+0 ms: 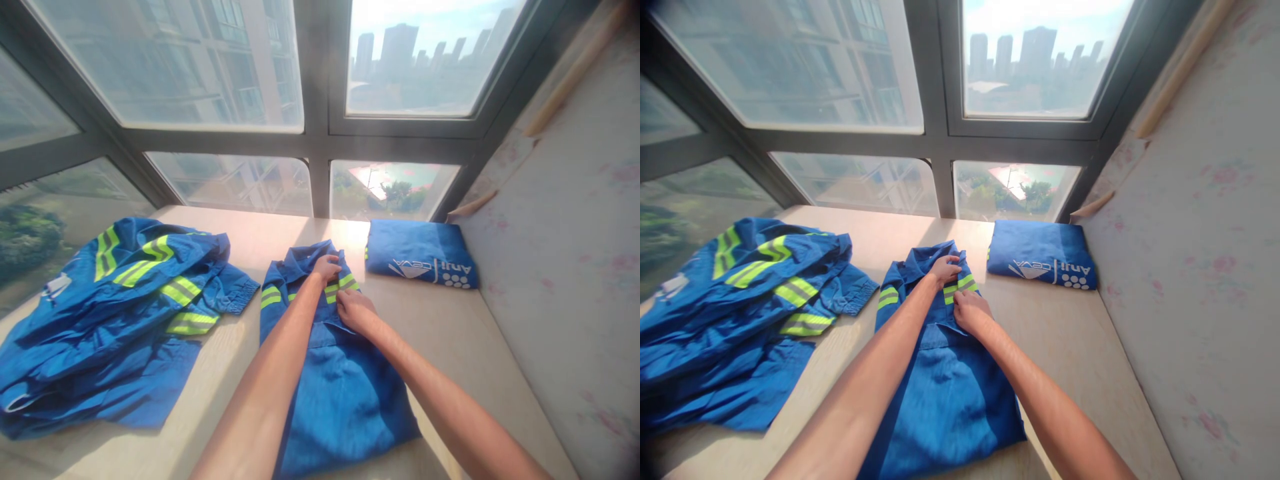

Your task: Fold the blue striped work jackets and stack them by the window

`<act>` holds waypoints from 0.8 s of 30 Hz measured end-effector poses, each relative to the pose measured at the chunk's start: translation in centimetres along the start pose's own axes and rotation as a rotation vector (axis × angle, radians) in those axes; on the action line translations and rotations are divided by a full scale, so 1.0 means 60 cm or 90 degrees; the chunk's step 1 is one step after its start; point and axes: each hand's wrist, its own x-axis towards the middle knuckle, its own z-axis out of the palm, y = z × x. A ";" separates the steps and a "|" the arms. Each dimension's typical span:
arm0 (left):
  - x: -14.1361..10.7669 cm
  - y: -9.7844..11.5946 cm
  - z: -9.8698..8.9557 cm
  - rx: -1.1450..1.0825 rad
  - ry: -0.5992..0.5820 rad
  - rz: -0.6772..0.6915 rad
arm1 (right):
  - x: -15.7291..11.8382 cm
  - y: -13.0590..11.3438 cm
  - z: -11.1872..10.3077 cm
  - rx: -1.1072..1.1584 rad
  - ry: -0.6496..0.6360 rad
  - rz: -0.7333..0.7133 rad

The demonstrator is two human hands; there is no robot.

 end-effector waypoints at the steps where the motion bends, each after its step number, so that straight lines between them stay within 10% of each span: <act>1: -0.002 0.002 0.000 0.054 0.021 0.001 | -0.001 0.001 0.001 -0.001 0.001 -0.007; 10: -0.051 0.046 0.038 0.538 0.164 0.123 | 0.011 0.018 -0.016 0.194 -0.027 -0.021; 14: -0.121 0.060 -0.032 0.648 0.180 0.122 | -0.011 0.056 -0.043 0.415 0.033 0.006; 20: -0.336 0.001 -0.185 0.615 0.362 0.071 | -0.122 0.096 -0.023 0.523 0.134 0.217; 24: -0.437 -0.071 -0.200 0.417 0.251 -0.074 | -0.173 0.089 -0.008 0.455 0.109 0.212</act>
